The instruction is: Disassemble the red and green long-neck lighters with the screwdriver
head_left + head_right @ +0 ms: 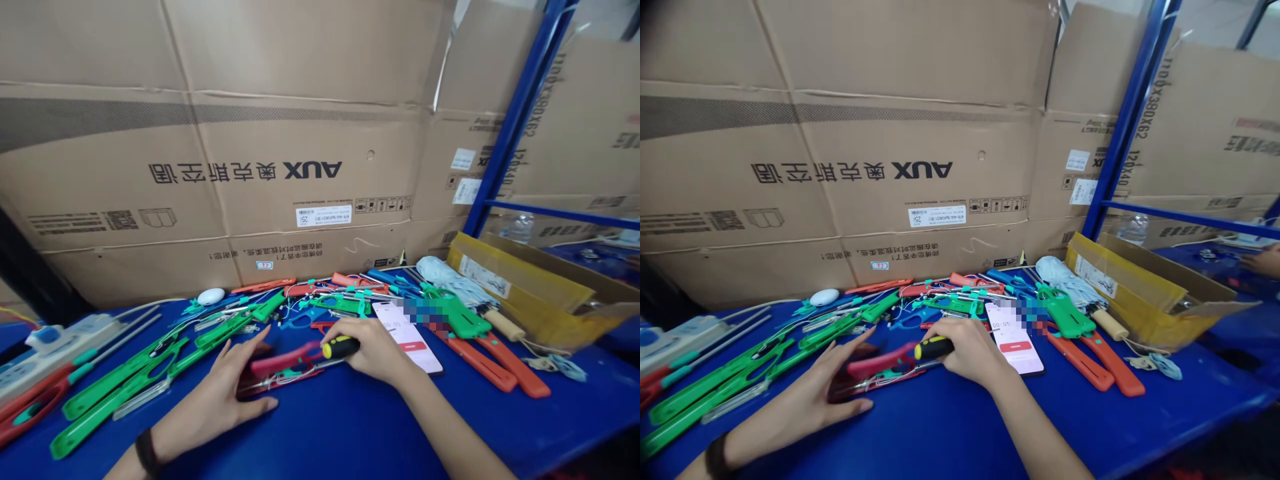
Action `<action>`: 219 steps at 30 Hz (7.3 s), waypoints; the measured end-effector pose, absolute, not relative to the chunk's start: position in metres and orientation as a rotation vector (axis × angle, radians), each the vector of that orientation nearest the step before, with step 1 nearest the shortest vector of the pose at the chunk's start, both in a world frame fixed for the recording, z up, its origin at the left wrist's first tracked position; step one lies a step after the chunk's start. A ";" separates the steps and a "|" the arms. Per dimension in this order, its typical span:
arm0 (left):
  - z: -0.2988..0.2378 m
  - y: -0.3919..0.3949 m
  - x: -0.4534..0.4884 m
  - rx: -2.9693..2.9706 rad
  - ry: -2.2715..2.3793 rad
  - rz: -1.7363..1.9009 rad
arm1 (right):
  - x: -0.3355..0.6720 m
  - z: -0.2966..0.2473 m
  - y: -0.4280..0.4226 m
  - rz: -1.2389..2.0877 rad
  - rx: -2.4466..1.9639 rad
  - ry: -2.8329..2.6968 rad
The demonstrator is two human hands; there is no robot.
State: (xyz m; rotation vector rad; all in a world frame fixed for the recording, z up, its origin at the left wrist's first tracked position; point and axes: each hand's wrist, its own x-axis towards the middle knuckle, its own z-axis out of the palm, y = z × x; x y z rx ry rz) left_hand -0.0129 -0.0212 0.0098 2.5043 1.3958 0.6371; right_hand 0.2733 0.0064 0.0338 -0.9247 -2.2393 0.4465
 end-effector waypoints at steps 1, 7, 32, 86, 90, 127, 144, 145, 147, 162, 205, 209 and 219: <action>0.010 -0.020 -0.014 2.459 1.388 0.646 | 0.276 0.034 0.008 0.429 -0.967 -2.222; 0.012 -0.015 -0.007 2.389 1.348 0.601 | 0.266 0.026 0.008 0.475 -0.995 -2.290; 0.026 -0.026 0.030 2.198 1.264 0.417 | 0.252 0.020 0.000 0.434 -0.891 -2.409; 0.014 -0.038 0.039 2.116 1.188 0.703 | 0.255 0.022 -0.011 0.621 -0.964 -2.548; 0.019 -0.035 0.041 2.017 1.193 0.657 | 0.253 0.020 -0.010 0.638 -0.968 -2.553; 0.018 -0.043 0.030 2.267 1.025 0.669 | 0.251 0.017 -0.010 0.793 -1.041 -2.425; 0.017 -0.047 0.030 2.602 0.974 0.662 | 0.264 0.027 -0.001 0.943 -1.089 -2.300; 0.016 -0.047 0.030 2.615 0.968 0.673 | 0.265 0.026 0.000 0.961 -1.088 -2.316; 0.014 -0.047 0.029 2.644 0.960 0.698 | 0.266 0.025 0.000 0.983 -1.086 -2.335; 0.011 -0.046 0.030 2.648 0.994 0.735 | 0.262 0.026 -0.004 0.816 -1.169 -2.475; 0.066 -0.038 -0.005 2.300 1.352 0.538 | 0.261 0.031 -0.004 0.274 -1.061 -2.130; 0.064 -0.044 -0.013 2.029 1.292 0.505 | 0.259 0.025 -0.004 0.343 -0.920 -2.211; 0.060 -0.034 -0.021 1.782 1.219 0.426 | 0.257 0.036 -0.014 0.420 -0.928 -2.384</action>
